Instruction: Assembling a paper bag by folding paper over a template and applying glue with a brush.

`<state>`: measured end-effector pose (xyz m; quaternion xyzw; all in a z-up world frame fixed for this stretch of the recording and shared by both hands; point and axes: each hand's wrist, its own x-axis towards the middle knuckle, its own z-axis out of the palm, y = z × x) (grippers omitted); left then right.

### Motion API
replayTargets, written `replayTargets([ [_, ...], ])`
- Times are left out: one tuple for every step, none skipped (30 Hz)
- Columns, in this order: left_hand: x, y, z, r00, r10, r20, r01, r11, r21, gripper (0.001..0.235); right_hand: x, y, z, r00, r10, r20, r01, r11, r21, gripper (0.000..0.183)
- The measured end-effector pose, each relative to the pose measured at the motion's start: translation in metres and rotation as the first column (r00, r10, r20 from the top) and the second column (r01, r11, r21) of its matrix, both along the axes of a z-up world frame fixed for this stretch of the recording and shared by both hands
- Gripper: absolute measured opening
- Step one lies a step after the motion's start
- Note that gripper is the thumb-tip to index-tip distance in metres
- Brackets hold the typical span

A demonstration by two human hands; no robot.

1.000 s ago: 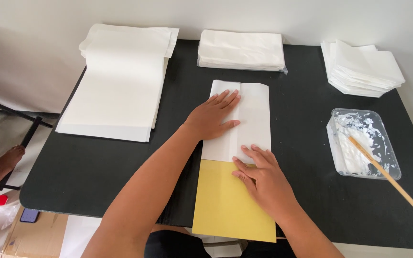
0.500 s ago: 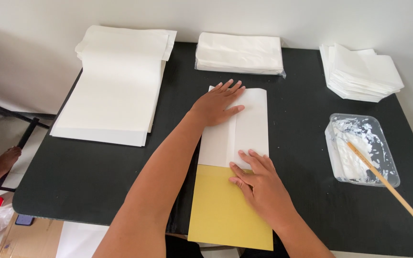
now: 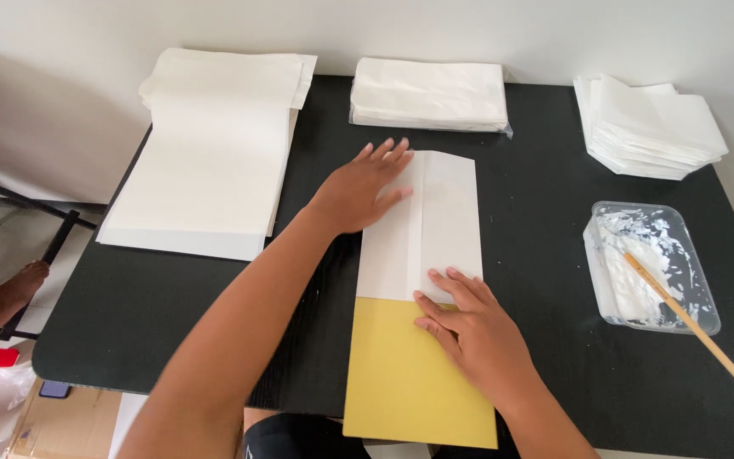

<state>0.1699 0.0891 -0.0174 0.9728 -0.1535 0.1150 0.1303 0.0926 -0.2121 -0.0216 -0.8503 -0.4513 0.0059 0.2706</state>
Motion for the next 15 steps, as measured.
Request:
replayTargets([
  [-0.009,0.001,0.001,1.0,0.002,0.0,-0.002,1.0,0.002,0.061,0.001,-0.002,0.004,1.0,0.002,0.0,-0.002,1.0,0.002,0.035],
  [-0.019,0.002,0.001,0.998,-0.025,-0.062,0.03,0.996,0.08,0.069,0.0,-0.004,0.008,0.999,-0.002,-0.033,0.001,1.0,-0.023,0.036],
  [-0.03,0.003,0.001,0.991,-0.047,-0.126,0.066,0.986,0.156,0.077,-0.001,-0.006,0.012,0.998,-0.006,-0.066,0.003,0.999,-0.048,0.036],
  [-0.037,0.002,0.006,0.991,-0.044,-0.126,0.064,0.985,0.159,0.077,0.001,-0.007,0.013,0.998,-0.003,-0.067,0.0,0.999,-0.044,0.036],
  [-0.044,0.0,0.012,0.975,-0.022,-0.222,0.057,0.987,0.152,0.08,0.002,-0.008,0.014,0.991,-0.021,-0.13,0.008,0.995,-0.098,0.037],
  [-0.052,-0.001,0.016,0.949,-0.001,-0.315,0.049,0.988,0.145,0.083,0.002,-0.009,0.015,0.981,-0.042,-0.192,0.013,0.988,-0.153,0.039],
  [-0.05,0.002,0.017,0.949,0.003,-0.316,0.047,0.988,0.149,0.083,0.002,-0.008,0.014,0.98,-0.039,-0.193,0.01,0.989,-0.149,0.039],
  [-0.048,0.004,0.016,0.94,0.016,-0.34,0.037,0.988,0.149,0.081,0.002,-0.009,0.012,0.982,-0.04,-0.187,0.013,0.99,-0.14,0.039],
  [-0.045,0.006,0.016,0.931,0.029,-0.364,0.027,0.989,0.149,0.079,0.003,-0.009,0.011,0.983,-0.04,-0.181,0.016,0.991,-0.132,0.039],
  [-0.037,0.012,0.01,0.931,0.025,-0.364,0.031,0.989,0.147,0.079,0.003,-0.009,0.011,0.983,-0.045,-0.181,0.021,0.991,-0.133,0.039],
  [-0.029,0.017,0.004,0.951,0.041,-0.305,0.016,0.983,0.183,0.077,0.003,-0.009,0.01,0.985,-0.018,-0.169,0.001,0.995,-0.101,0.039],
  [-0.022,0.021,-0.003,0.968,0.055,-0.245,-0.002,0.977,0.214,0.075,0.004,-0.011,0.009,0.988,0.008,-0.157,-0.02,0.997,-0.072,0.039],
  [-0.014,0.022,-0.007,0.968,0.051,-0.245,0.002,0.978,0.21,0.075,0.003,-0.01,0.01,0.988,0.004,-0.156,-0.016,0.997,-0.076,0.039],
  [-0.007,0.022,-0.01,0.971,0.102,-0.216,-0.045,0.966,0.256,0.071,0.002,-0.009,0.012,0.981,-0.053,-0.187,0.029,0.991,-0.129,0.038],
  [0.0,0.023,-0.013,0.971,0.152,-0.186,-0.092,0.95,0.299,0.069,0.002,-0.007,0.014,0.97,-0.112,-0.214,0.073,0.98,-0.183,0.037],
])
